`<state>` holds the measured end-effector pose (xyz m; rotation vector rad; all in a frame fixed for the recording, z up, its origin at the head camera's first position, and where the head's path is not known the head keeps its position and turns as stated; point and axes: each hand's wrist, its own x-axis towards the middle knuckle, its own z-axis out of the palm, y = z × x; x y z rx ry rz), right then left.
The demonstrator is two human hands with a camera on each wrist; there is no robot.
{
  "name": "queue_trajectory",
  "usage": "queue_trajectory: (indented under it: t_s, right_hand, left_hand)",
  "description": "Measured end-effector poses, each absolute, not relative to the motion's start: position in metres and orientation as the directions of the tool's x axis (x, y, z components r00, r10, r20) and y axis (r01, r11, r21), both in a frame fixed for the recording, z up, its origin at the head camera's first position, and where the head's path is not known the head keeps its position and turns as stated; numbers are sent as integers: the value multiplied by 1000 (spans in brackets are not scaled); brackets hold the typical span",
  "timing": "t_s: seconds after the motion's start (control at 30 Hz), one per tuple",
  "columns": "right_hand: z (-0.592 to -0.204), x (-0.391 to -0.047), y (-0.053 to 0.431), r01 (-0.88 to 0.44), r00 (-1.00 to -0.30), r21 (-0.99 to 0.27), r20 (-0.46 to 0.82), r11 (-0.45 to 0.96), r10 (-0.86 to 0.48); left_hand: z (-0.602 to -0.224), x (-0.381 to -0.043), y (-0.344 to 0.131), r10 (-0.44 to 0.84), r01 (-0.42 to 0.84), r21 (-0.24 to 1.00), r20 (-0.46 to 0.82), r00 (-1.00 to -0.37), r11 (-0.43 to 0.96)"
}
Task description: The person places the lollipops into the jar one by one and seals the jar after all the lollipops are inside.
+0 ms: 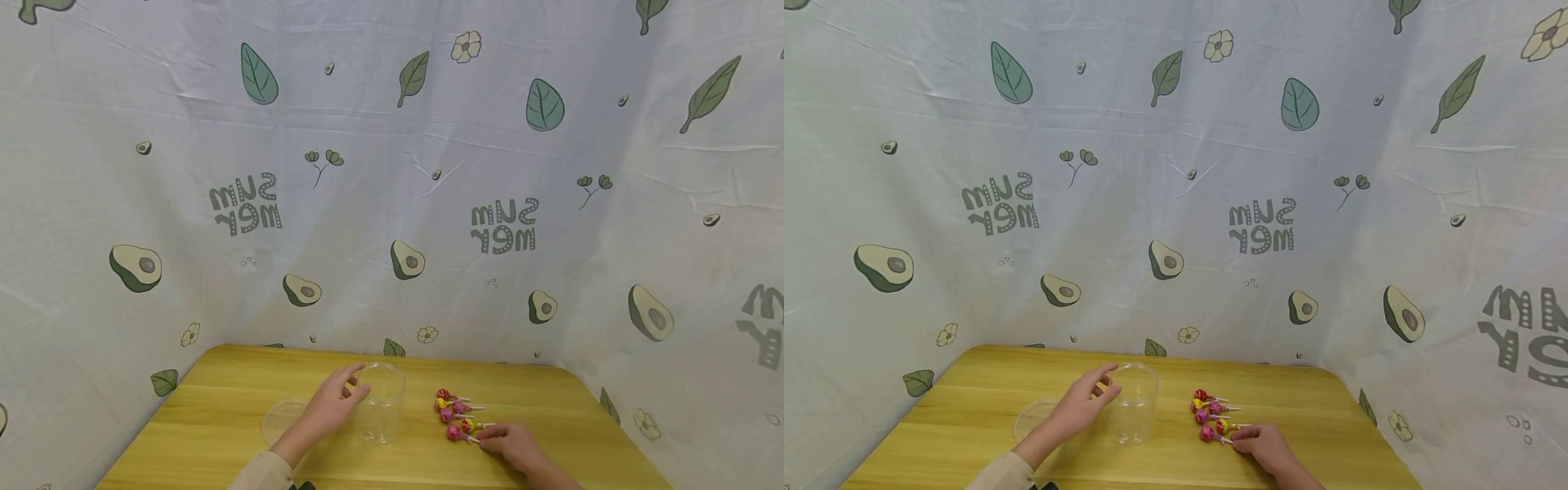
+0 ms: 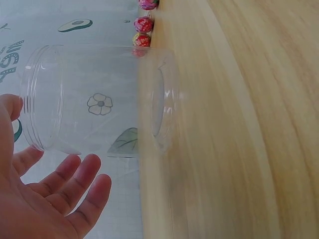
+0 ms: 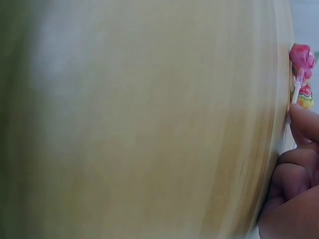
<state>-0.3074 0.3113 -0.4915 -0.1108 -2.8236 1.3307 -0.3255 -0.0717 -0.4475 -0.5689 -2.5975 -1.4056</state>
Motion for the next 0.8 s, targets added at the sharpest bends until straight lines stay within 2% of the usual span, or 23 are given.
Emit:
queue_trajectory:
  t_s: [0.3,0.8]
  right_hand:
    - [-491,-307,309,84,-993,-769,-12,633,118]
    - [-497,-309,314,50,-996,-766,8,641,87]
  left_hand:
    - [-446,-322,-71,254,375,785,282,-925,493]
    - [-447,-322,-71,259,378,780,282,-924,498]
